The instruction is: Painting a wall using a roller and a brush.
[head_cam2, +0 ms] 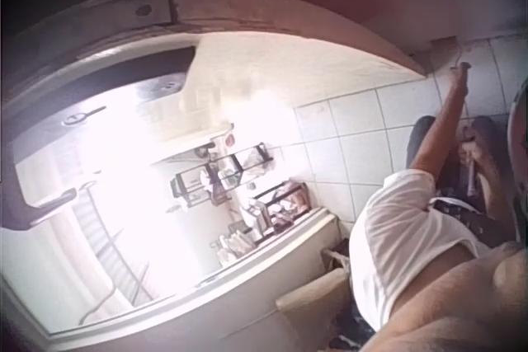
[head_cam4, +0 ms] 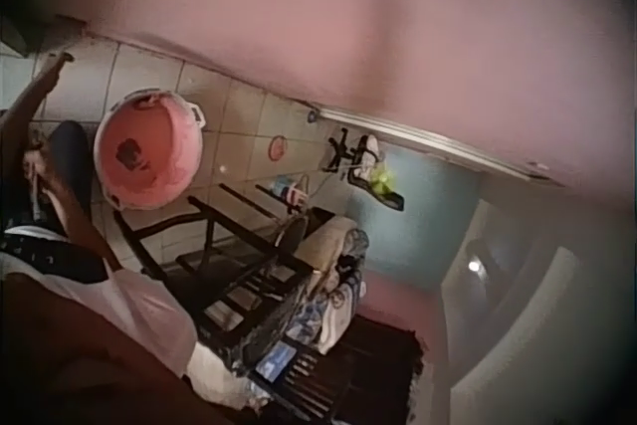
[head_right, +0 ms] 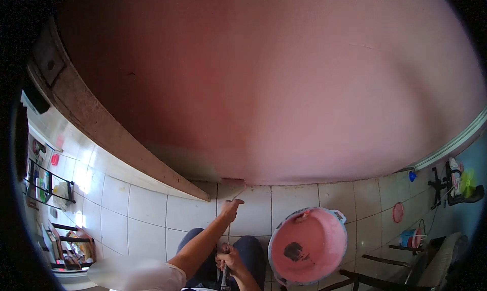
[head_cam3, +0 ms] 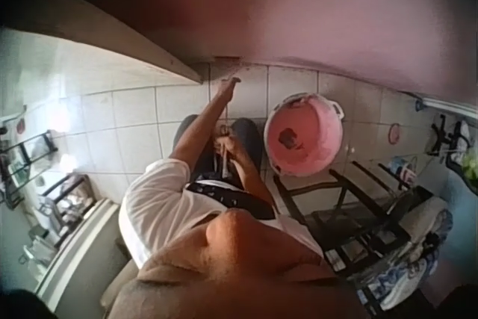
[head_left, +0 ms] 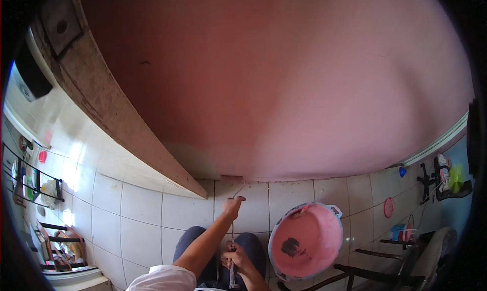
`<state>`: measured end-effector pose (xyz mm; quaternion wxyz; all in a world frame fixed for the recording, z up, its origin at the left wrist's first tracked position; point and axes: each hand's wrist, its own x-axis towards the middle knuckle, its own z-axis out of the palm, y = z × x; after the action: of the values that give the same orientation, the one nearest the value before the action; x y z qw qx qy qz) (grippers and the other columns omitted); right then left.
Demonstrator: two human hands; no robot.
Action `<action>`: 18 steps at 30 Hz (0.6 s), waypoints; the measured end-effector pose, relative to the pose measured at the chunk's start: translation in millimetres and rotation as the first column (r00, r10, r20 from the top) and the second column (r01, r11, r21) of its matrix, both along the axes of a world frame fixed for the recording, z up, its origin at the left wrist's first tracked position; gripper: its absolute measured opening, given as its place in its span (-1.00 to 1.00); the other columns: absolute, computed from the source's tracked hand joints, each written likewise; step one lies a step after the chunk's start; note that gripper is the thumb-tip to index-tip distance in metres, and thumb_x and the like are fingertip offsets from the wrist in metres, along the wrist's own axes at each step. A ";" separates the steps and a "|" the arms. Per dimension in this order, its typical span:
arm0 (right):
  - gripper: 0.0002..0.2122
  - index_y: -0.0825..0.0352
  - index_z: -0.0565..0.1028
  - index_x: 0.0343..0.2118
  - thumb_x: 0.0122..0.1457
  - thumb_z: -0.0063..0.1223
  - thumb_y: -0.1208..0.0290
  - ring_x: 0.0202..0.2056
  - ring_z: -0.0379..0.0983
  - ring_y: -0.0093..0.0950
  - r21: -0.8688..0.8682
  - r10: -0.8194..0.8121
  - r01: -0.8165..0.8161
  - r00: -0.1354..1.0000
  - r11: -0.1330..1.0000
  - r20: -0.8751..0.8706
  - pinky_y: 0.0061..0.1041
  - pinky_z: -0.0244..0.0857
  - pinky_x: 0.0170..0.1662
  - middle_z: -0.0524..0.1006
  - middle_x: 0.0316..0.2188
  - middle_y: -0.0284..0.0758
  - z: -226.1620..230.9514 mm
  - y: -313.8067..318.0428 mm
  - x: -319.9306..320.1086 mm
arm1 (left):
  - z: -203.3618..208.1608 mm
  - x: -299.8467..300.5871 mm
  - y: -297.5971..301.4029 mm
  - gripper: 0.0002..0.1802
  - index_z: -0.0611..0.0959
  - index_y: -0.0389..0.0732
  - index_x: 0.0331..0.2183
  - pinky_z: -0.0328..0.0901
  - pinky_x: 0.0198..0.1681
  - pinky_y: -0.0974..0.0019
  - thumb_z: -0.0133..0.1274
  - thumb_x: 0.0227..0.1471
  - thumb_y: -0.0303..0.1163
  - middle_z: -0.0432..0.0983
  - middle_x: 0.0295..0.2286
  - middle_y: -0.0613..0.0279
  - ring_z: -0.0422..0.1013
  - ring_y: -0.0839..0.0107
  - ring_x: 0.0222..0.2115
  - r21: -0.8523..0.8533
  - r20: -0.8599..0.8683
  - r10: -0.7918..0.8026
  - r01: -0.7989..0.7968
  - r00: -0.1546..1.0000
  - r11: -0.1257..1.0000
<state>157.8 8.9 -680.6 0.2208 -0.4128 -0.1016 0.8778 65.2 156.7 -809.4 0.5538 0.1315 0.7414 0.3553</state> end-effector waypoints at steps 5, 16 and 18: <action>-0.74 0.19 0.13 -0.53 -0.11 -0.09 0.73 -0.88 0.09 -0.54 -0.062 0.052 -0.057 0.995 0.996 -0.079 -0.56 -0.06 -0.82 0.16 -0.85 -0.39 8.1 -3.9 2.7 | -16.9 -16.8 -12.3 -0.66 0.53 -0.27 -0.59 0.06 -0.77 0.25 0.17 -0.29 -0.17 0.19 -0.78 0.32 0.12 0.41 -0.84 -0.034 -0.036 0.007 -0.008 0.999 0.999; -0.70 0.20 0.11 -0.50 -0.09 -0.15 0.81 -0.84 0.08 -0.61 0.157 0.068 -0.062 0.997 0.986 -0.033 -0.60 -0.08 -0.78 0.10 -0.80 -0.46 88.9 -49.2 14.2 | 146.0 -5.1 -32.1 -0.70 0.43 -0.21 -0.53 0.00 -0.79 0.36 0.14 -0.21 -0.22 0.13 -0.77 0.37 0.07 0.51 -0.83 0.075 0.061 0.006 -0.010 0.998 0.997; -0.70 0.20 0.11 -0.51 -0.11 -0.14 0.81 -0.85 0.08 -0.61 0.148 0.047 -0.042 0.998 0.988 -0.034 -0.60 -0.07 -0.78 0.10 -0.78 -0.46 104.8 -58.1 12.4 | 159.8 -4.7 -39.5 -0.69 0.44 -0.22 -0.51 0.01 -0.78 0.38 0.15 -0.21 -0.21 0.14 -0.75 0.37 0.09 0.53 -0.81 0.185 0.044 0.037 -0.045 0.998 0.982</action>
<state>170.1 -49.2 -575.8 0.2329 -0.3764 -0.1711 0.8802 60.5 117.2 -649.6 0.5464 0.1602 0.6963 0.4369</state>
